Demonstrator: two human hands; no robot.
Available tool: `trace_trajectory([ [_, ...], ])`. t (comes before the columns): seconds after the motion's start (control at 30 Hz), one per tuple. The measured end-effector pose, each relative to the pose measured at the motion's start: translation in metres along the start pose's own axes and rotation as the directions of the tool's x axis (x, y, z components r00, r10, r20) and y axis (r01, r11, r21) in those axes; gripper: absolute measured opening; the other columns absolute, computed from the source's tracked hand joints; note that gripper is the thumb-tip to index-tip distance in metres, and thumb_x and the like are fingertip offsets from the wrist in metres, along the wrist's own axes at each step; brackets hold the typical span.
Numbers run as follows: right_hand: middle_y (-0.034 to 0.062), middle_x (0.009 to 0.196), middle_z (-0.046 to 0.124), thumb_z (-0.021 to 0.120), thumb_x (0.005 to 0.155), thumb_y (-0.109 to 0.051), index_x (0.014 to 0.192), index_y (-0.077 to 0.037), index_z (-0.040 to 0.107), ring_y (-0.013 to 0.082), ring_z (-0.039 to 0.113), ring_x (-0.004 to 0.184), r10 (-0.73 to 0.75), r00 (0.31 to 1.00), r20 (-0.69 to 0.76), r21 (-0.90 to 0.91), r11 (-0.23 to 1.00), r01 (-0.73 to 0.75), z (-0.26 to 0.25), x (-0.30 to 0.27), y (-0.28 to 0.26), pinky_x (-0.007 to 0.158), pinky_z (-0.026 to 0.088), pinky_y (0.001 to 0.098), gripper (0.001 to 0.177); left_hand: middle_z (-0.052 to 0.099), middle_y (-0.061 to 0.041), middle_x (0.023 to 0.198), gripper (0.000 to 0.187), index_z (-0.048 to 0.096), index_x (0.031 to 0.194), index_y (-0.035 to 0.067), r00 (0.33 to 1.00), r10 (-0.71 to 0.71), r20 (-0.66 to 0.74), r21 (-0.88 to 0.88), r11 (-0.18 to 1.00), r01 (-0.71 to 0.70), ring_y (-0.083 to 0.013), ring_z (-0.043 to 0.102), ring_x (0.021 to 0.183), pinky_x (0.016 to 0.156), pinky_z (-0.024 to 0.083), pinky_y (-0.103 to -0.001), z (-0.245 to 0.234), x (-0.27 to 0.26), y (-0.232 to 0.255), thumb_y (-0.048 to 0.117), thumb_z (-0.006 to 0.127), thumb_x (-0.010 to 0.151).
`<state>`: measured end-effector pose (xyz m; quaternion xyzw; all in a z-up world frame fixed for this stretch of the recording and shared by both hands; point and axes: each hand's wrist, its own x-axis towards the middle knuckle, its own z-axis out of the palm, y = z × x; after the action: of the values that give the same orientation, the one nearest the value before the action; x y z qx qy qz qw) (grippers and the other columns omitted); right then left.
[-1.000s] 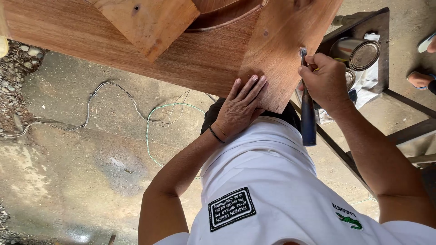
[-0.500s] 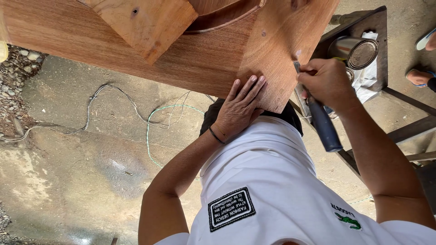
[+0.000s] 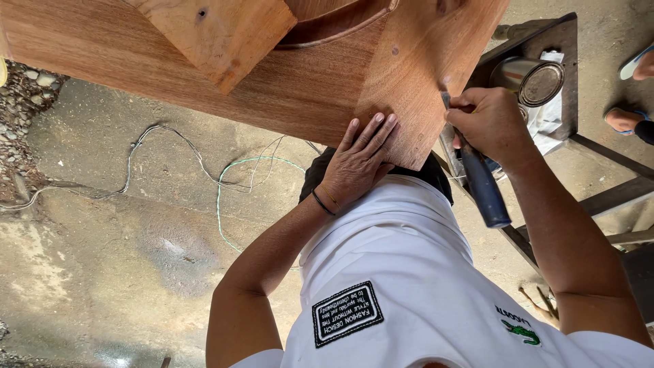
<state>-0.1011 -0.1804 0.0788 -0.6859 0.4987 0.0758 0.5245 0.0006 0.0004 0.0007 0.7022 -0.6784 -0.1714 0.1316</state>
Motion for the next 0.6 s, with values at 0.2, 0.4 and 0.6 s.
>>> trace_trajectory([
  [0.2, 0.0210, 0.049, 0.051, 0.057, 0.079, 0.003, 0.090, 0.010, 0.057, 0.0195, 0.051, 0.034, -0.104, 0.992, -0.077, -0.047, 0.994, 0.100, -0.005, 0.008, -0.009, 0.027, 0.037, 0.0229, 0.013, 0.018, -0.003, 0.139, 0.062, 0.028, 0.132, 0.015, 1.000, 0.009, 0.007, 0.005, 1.000, -0.009, -0.0195, 0.014, 0.129, 0.104, 0.004, -0.043, 0.000, 0.001, 0.000, 0.040, 0.052, 0.081],
  [0.4, 0.0203, 0.070, 0.059, 0.064, 0.074, -0.011, 0.087, -0.004, 0.064, 0.0301, 0.059, 0.067, -0.074, 0.995, -0.062, -0.252, 0.966, 0.056, 0.005, 0.002, -0.007, 0.045, 0.044, 0.0366, 0.015, 0.017, -0.003, 0.139, 0.064, 0.026, 0.133, 0.015, 1.000, -0.002, 0.004, -0.017, 1.000, 0.002, -0.0198, 0.014, 0.129, 0.104, 0.003, -0.043, 0.002, 0.001, 0.000, 0.042, 0.051, 0.081],
  [0.6, 0.0229, 0.044, 0.047, 0.052, 0.073, 0.007, 0.091, 0.012, 0.053, 0.0226, 0.049, 0.032, 0.008, 0.997, 0.079, 0.210, 0.977, -0.025, -0.008, -0.009, 0.017, 0.025, 0.039, 0.0278, 0.020, 0.018, -0.005, 0.139, 0.059, 0.029, 0.131, 0.012, 0.992, 0.127, 0.025, -0.134, 0.983, -0.123, -0.0226, 0.012, 0.129, 0.104, 0.001, -0.046, -0.017, 0.015, 0.003, 0.044, 0.043, 0.084],
])
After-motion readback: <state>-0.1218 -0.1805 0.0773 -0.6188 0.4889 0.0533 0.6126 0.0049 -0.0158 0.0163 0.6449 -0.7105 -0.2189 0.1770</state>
